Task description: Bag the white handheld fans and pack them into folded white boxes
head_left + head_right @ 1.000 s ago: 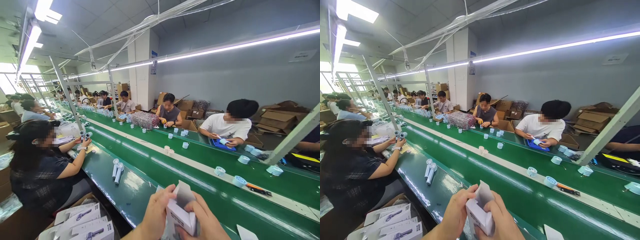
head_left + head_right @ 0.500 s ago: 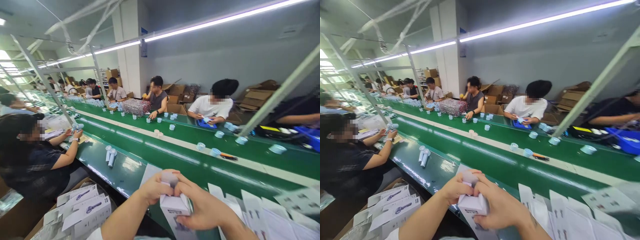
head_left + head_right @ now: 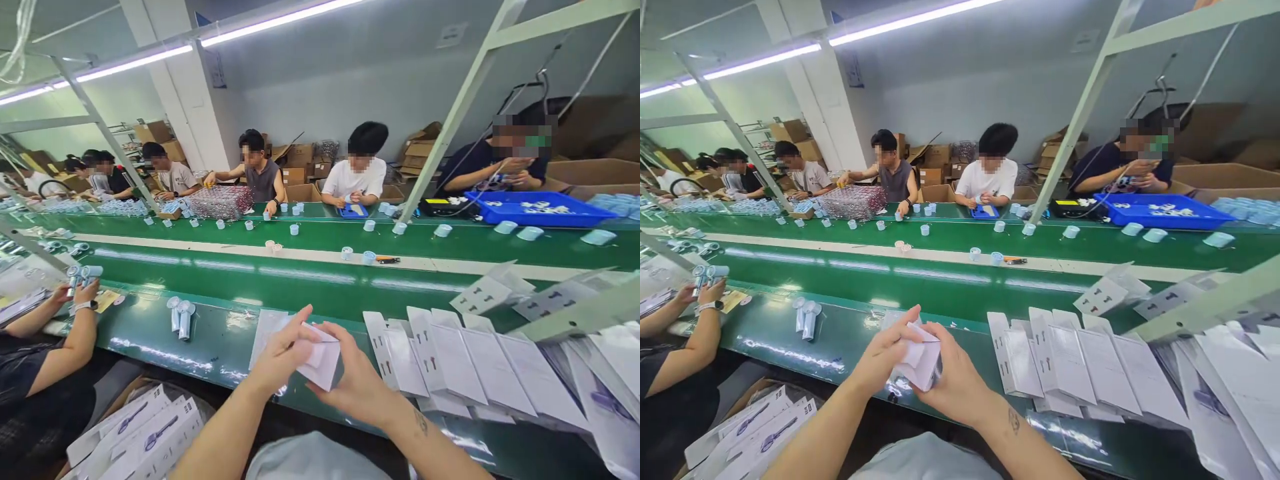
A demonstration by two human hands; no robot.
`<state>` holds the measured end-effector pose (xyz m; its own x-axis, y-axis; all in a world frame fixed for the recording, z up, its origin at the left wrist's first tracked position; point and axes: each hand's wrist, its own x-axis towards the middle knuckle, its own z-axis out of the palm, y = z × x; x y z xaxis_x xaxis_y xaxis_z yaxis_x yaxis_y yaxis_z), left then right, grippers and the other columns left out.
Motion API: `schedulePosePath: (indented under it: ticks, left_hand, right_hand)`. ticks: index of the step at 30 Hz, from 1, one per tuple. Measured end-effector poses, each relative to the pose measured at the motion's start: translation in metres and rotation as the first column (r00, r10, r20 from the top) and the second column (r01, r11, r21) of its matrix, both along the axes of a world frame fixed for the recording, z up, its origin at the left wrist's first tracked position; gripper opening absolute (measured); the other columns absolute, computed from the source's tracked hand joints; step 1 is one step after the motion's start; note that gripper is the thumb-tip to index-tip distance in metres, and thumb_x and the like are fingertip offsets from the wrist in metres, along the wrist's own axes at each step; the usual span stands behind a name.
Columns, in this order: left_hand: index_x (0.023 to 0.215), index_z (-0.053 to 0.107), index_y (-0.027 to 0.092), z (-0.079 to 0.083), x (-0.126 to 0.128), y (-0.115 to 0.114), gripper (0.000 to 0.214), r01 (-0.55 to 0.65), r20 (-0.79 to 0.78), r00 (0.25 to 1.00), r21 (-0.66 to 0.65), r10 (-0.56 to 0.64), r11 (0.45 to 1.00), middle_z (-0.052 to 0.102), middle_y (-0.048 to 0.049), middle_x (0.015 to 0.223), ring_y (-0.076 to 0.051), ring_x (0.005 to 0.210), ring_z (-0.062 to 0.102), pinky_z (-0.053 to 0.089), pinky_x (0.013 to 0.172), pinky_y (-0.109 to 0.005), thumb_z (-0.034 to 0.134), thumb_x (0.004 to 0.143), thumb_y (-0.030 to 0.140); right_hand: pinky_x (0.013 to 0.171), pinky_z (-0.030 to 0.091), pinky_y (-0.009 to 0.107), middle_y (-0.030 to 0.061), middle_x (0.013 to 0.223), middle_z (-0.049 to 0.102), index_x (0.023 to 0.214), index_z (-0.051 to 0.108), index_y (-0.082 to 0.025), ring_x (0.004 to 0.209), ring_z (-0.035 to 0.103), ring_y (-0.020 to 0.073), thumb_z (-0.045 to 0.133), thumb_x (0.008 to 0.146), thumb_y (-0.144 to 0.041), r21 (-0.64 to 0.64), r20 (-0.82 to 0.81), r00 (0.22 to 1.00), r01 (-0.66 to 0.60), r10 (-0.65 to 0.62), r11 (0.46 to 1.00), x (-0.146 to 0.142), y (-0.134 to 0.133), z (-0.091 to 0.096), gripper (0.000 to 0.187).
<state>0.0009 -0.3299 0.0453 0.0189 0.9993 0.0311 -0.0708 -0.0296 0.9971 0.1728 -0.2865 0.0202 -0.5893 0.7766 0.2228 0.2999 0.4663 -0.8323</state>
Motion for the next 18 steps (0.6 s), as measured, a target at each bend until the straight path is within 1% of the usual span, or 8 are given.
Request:
schedulePosePath:
  ticks: [2, 4, 6, 8, 10, 12, 15, 18]
  left_hand:
    - [0.100, 0.069, 0.023, 0.002, 0.004, 0.006, 0.035, -0.004, 0.081, 0.997, -0.046, 0.008, 0.999, 0.047, -0.0107, 0.148, -0.034, 0.128, 0.050, 0.044, 0.098, -0.044, 0.077, 0.067, 0.032]
    - [0.104, 0.064, 0.024, -0.001, 0.014, 0.010, 0.045, -0.046, 0.204, 0.977, -0.099, 0.065, 0.994, 0.061, -0.0094, 0.129, -0.027, 0.108, 0.062, 0.049, 0.086, -0.038, 0.079, 0.062, 0.026]
    - [0.102, 0.063, 0.022, -0.008, 0.025, 0.010, 0.041, -0.096, 0.279, 0.950, -0.156, 0.137, 0.983, 0.067, -0.0068, 0.113, -0.023, 0.093, 0.064, 0.050, 0.078, -0.033, 0.076, 0.063, 0.023]
    - [0.096, 0.063, 0.021, -0.013, 0.033, 0.008, 0.035, -0.167, 0.260, 0.943, -0.177, 0.210, 0.970, 0.066, -0.0059, 0.112, -0.022, 0.095, 0.062, 0.049, 0.080, -0.032, 0.073, 0.062, 0.019]
    - [0.094, 0.063, 0.021, -0.015, 0.037, 0.006, 0.031, -0.207, 0.230, 0.943, -0.162, 0.241, 0.965, 0.064, -0.0055, 0.116, -0.022, 0.103, 0.060, 0.048, 0.085, -0.032, 0.071, 0.064, 0.017]
    - [0.101, 0.063, 0.022, -0.014, 0.039, 0.007, 0.034, -0.160, 0.241, 0.952, -0.139, 0.190, 0.977, 0.063, -0.0057, 0.118, -0.022, 0.107, 0.059, 0.047, 0.089, -0.033, 0.071, 0.068, 0.020]
    - [0.115, 0.060, 0.023, -0.011, 0.041, 0.011, 0.042, -0.079, 0.332, 0.937, -0.102, 0.109, 0.992, 0.062, -0.0081, 0.124, -0.024, 0.111, 0.058, 0.047, 0.091, -0.035, 0.071, 0.076, 0.035]
    - [0.121, 0.057, 0.024, -0.009, 0.045, 0.014, 0.047, -0.037, 0.364, 0.928, -0.118, 0.078, 0.992, 0.057, -0.0098, 0.133, -0.026, 0.118, 0.054, 0.046, 0.092, -0.036, 0.064, 0.083, 0.049]
  right_hand:
    - [0.097, 0.050, 0.045, 0.0155, 0.137, 0.051, 0.137, 0.034, -0.022, 0.120, 0.057, 0.0302, 0.072, 0.069, -0.027, 0.027, -0.012, 1.000, -0.025, 0.025, 0.999, 0.006, 0.002, 0.003, 0.078]
    - [0.099, 0.049, 0.044, 0.0142, 0.136, 0.052, 0.137, 0.035, -0.023, 0.121, 0.056, 0.0295, 0.073, 0.067, -0.025, 0.028, -0.023, 0.999, -0.039, 0.039, 0.999, 0.012, 0.003, 0.005, 0.080]
    - [0.101, 0.047, 0.044, 0.0135, 0.137, 0.052, 0.138, 0.036, -0.023, 0.123, 0.055, 0.0289, 0.075, 0.065, -0.023, 0.014, -0.024, 0.997, -0.071, 0.072, 0.997, 0.017, 0.004, 0.006, 0.083]
    - [0.102, 0.046, 0.042, 0.0135, 0.138, 0.052, 0.138, 0.036, -0.023, 0.124, 0.054, 0.0281, 0.075, 0.065, -0.022, 0.008, -0.031, 0.994, -0.109, 0.109, 0.994, 0.021, 0.007, 0.007, 0.083]
    - [0.102, 0.046, 0.041, 0.0132, 0.139, 0.051, 0.139, 0.035, -0.023, 0.123, 0.055, 0.0272, 0.076, 0.065, -0.021, 0.006, -0.042, 0.990, -0.135, 0.135, 0.991, 0.026, 0.009, 0.010, 0.085]
    - [0.100, 0.047, 0.040, 0.0125, 0.138, 0.051, 0.140, 0.034, -0.024, 0.122, 0.055, 0.0271, 0.077, 0.064, -0.020, -0.002, -0.047, 0.988, -0.147, 0.147, 0.989, 0.032, 0.011, 0.013, 0.087]
    - [0.097, 0.048, 0.041, 0.0123, 0.136, 0.051, 0.138, 0.037, -0.025, 0.120, 0.056, 0.0285, 0.079, 0.062, -0.021, -0.016, -0.067, 0.989, -0.135, 0.133, 0.991, 0.040, 0.013, 0.013, 0.087]
    - [0.095, 0.049, 0.041, 0.0128, 0.135, 0.049, 0.137, 0.034, -0.026, 0.116, 0.057, 0.0281, 0.081, 0.059, -0.020, -0.028, -0.168, 0.980, -0.111, 0.105, 0.993, 0.047, 0.011, 0.006, 0.091]
